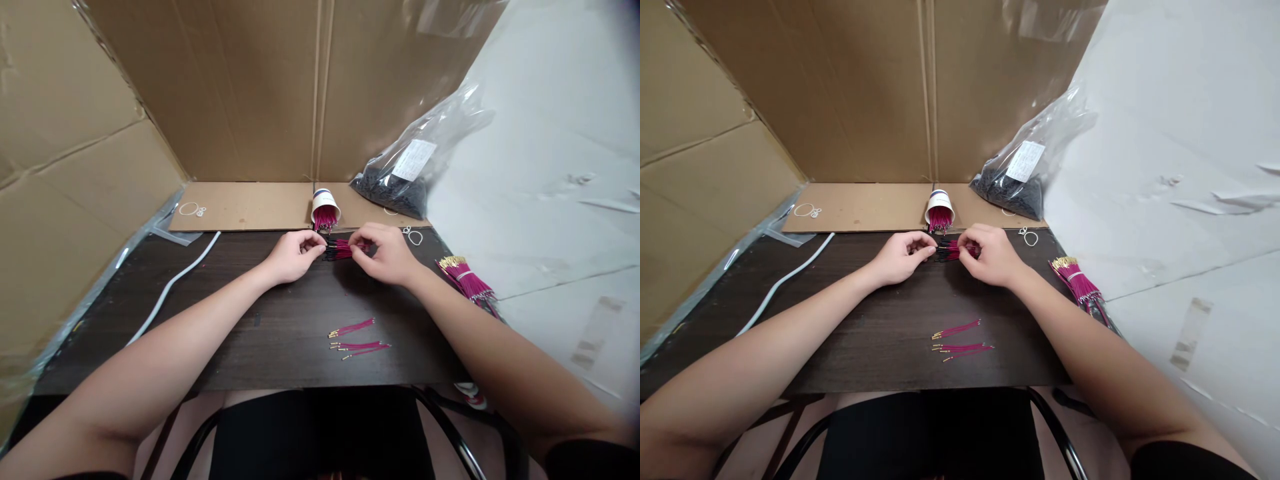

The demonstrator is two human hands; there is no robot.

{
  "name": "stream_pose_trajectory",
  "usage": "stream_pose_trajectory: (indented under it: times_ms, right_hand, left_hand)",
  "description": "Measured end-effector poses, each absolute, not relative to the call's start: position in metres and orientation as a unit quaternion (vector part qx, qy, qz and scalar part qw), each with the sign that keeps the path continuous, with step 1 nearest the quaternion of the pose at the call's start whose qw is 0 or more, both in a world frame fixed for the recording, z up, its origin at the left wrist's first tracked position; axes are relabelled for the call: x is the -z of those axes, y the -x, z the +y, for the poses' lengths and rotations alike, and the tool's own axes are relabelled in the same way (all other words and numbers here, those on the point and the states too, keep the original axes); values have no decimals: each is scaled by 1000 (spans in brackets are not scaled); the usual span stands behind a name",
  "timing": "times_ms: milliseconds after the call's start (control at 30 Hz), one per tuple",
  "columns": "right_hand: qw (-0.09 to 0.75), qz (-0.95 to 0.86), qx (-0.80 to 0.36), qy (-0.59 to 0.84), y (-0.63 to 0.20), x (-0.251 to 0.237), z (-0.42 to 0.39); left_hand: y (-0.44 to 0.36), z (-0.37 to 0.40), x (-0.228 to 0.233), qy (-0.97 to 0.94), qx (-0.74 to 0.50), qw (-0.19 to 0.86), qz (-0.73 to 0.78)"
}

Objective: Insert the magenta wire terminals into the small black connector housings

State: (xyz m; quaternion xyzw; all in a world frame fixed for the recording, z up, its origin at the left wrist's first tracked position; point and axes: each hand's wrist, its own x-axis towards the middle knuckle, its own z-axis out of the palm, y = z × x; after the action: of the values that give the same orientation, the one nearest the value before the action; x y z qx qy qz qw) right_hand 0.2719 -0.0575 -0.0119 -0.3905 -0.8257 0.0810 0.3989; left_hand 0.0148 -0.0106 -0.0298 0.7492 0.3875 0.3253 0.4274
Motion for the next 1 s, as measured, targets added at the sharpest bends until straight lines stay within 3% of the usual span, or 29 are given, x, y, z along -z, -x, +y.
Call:
stream_pose_trajectory:
  times_ms: [1000]
  right_hand:
    - [392,-827,-97,391,-274,14,-56]
  left_hand:
    - [-14,-14,29,-790,-301,382,375]
